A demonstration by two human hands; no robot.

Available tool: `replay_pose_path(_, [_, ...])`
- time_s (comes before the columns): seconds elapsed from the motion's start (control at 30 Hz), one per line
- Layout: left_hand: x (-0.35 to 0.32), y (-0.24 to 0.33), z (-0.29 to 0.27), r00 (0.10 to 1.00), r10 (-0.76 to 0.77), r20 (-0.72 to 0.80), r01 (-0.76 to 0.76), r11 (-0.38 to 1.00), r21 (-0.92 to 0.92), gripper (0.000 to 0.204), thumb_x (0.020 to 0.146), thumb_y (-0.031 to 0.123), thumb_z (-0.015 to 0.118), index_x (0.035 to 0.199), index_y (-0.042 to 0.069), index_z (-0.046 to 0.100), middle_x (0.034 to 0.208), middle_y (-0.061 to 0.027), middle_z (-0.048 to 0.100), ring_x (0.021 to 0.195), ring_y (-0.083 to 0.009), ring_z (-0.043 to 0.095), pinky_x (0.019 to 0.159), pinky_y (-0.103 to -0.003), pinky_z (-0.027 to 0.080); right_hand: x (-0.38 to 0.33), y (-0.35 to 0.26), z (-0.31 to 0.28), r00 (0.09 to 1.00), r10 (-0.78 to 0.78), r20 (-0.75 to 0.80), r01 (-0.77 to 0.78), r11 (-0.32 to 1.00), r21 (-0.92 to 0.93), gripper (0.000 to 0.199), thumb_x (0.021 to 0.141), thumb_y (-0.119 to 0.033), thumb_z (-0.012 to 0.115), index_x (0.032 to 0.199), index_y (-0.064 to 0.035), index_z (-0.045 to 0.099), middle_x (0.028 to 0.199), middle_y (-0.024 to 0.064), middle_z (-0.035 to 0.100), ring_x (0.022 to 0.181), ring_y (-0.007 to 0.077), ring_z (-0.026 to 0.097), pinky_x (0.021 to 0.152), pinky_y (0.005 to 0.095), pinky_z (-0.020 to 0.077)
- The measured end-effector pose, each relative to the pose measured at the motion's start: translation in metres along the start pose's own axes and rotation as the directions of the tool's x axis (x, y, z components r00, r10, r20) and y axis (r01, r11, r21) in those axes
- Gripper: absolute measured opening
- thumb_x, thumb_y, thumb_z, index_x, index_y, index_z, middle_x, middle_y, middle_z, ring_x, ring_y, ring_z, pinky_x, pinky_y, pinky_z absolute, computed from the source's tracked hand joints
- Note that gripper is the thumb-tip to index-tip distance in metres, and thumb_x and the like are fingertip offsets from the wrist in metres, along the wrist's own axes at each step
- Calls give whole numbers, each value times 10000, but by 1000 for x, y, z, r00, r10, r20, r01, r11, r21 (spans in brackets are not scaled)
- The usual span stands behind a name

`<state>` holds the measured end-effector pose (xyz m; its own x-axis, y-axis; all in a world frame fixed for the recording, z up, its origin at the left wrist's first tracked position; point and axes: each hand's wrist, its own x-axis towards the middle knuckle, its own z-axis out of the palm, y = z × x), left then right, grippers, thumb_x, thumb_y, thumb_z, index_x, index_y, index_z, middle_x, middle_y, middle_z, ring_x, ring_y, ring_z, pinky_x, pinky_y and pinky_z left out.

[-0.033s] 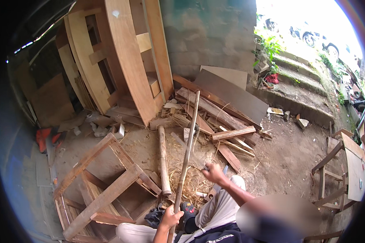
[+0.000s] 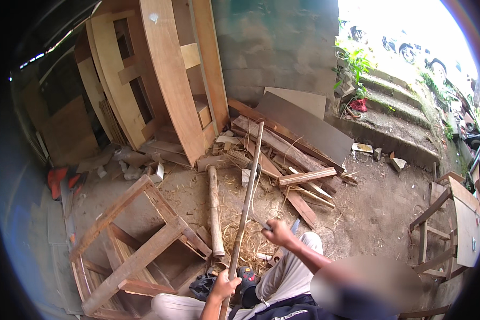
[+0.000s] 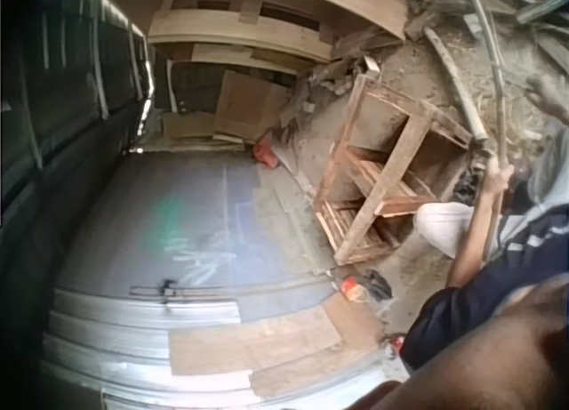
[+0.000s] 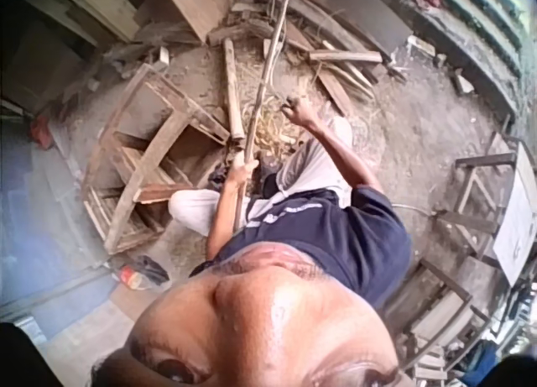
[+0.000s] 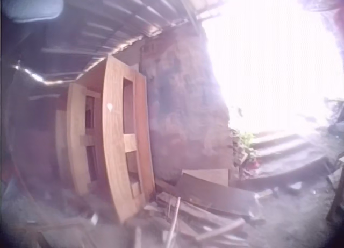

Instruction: The person disassembles a wooden chair frame by hand, removing slats and separating the legs. They then use a knife to split a bamboo pole into thin strips.

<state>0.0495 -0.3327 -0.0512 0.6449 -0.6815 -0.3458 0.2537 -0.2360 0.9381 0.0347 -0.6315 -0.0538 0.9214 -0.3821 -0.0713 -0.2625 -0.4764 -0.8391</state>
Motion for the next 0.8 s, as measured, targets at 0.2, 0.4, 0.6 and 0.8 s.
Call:
replay_pose_path(0.2, [8, 9, -3, 997, 79, -17, -78, 995, 59, 134, 829, 97, 657, 796, 72, 530, 592, 13, 512, 433, -79, 476, 391, -260, 391, 10, 11, 4, 970, -94, -223, 64, 989, -135, 287, 813, -305, 666, 837, -20, 650, 602, 163, 635, 549, 295, 658, 551, 461, 527])
replay_pose_path(0.4, [1, 14, -7, 998, 53, -29, -52, 998, 43, 155, 824, 107, 654, 793, 82, 504, 595, 15, 504, 426, -81, 479, 391, -260, 401, 16, 15, -17, 943, -286, 171, 330, 730, -598, 272, 846, -352, 671, 884, -85, 633, 587, 95, 617, 564, 295, 661, 546, 451, 544])
replay_pose_path(0.6, [-15, 6, -10, 1000, 9, 17, -10, 999, 37, 145, 845, 103, 649, 832, 87, 506, 625, 41, 475, 427, -71, 460, 384, -262, 385, 58, 28, -57, 863, 326, -387, -361, 932, -19, 328, 859, -293, 651, 847, 33, 679, 699, 188, 681, 629, 265, 674, 608, 438, 534])
replay_pose_path(0.8, [-12, 24, 1, 983, 150, -107, -140, 985, 102, 180, 887, 198, 677, 897, 46, 579, 682, 38, 532, 605, -46, 478, 518, -241, 388, 28, 38, -28, 957, 110, -269, -46, 972, 231, 234, 898, -205, 609, 847, 20, 647, 580, 50, 570, 497, 118, 530, 457, 319, 415])
